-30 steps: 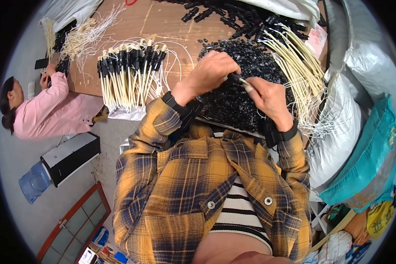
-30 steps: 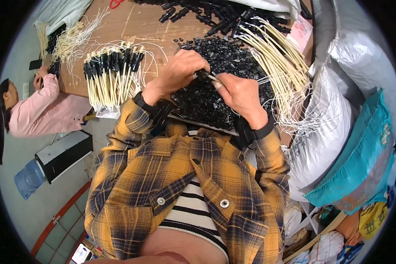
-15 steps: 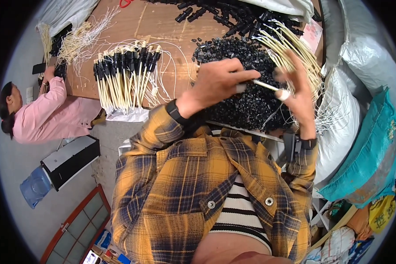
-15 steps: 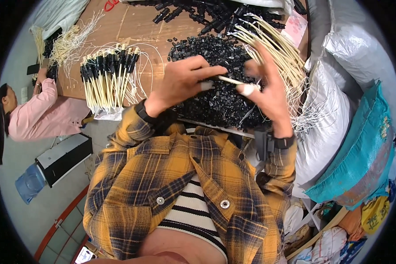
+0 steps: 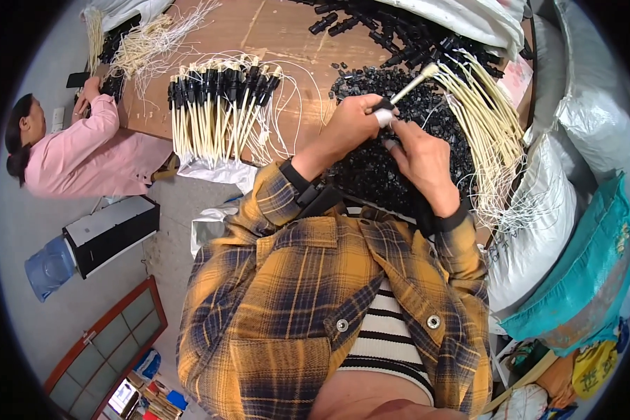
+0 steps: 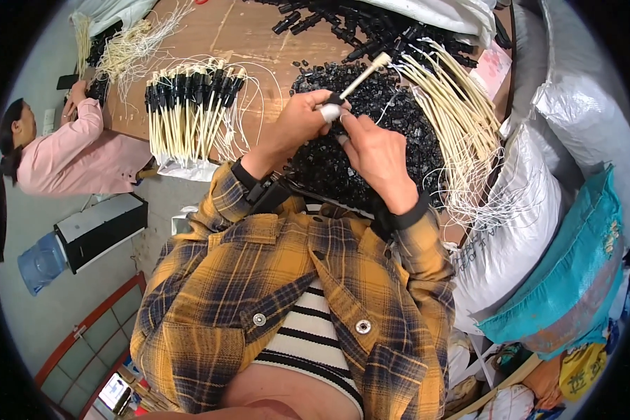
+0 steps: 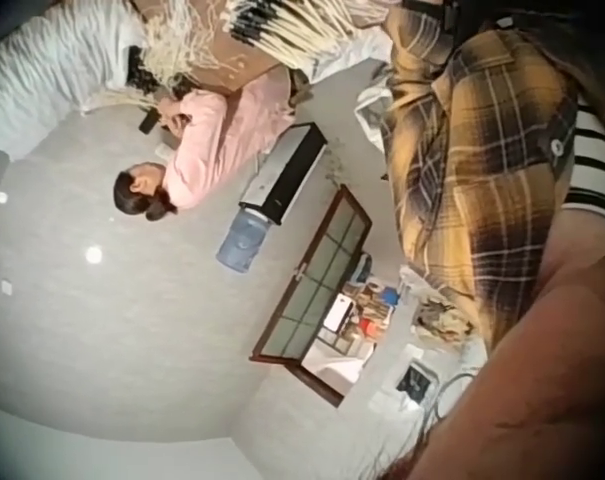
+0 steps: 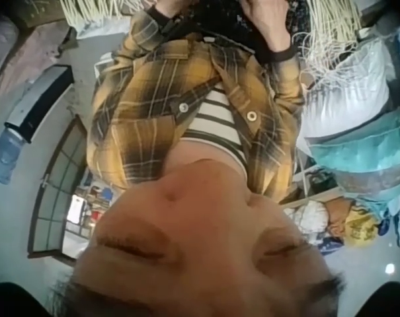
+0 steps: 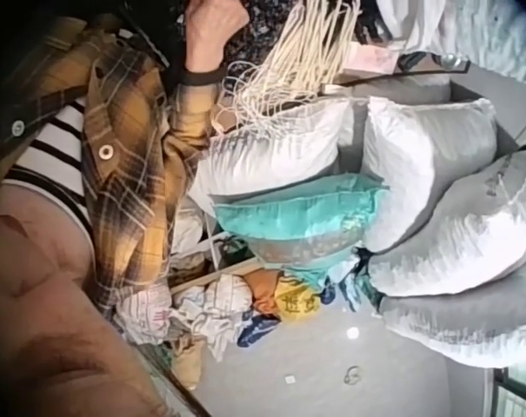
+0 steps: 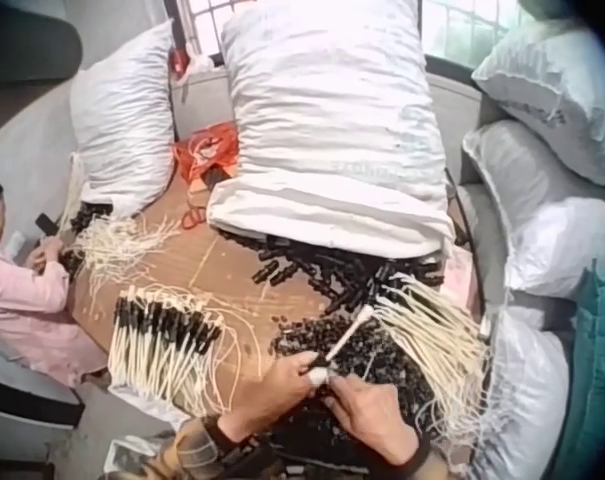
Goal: The person assembles components by hand, picking up a black plastic connector and a white tube, fitting them together, and then threading a white cord through the assembly before placing it onto a pile.
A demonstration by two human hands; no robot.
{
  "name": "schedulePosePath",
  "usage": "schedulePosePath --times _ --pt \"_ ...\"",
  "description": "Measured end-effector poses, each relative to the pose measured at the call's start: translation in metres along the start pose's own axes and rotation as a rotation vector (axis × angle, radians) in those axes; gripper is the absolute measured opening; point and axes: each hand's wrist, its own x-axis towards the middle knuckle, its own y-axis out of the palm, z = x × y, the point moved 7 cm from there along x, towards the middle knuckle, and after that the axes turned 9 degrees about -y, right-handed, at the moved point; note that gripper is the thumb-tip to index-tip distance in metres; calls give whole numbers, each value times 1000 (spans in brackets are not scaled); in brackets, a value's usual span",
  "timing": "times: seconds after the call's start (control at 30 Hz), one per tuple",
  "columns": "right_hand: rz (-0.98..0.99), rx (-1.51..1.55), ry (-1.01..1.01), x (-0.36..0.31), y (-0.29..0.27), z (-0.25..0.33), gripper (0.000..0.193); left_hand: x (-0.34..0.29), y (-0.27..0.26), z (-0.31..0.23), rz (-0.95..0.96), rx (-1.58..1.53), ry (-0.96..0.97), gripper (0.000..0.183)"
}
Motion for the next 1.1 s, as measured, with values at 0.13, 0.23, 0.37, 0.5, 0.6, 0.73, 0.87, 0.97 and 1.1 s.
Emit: schedulePosePath --times 0.13,0.23,0.37,0.5,0.6,0.73,0.87,0.97,1.1 --pt "-117 44 -56 -2 3 2 28 -1 -12 -8 -91 166 124 11" --pt "-187 119 -11 0 -1 -3 19 -2 -21 -12 -164 278 191 11" --pt "-265 29 42 -7 -10 -10 9 -8 -14 -17 -215 683 353 24" --pt "-307 76 96 -2 -17 -15 11 -8 -15 -17 -216 924 521 39" --pt "-265 63 108 2 -14 -14 10 -13 -10 -20 -218 927 489 39" --pt "-230 65 67 4 -8 -13 10 -14 -5 -17 -187 922 486 38" --pt "-179 101 13 4 0 -13 9 -16 1 -20 -138 904 469 37" --pt "-203 85 37 0 -6 -12 10 -13 -4 -14 -149 908 422 37" --pt "-190 4 35 -3 -5 -16 10 -10 -10 -9 -136 911 384 38"
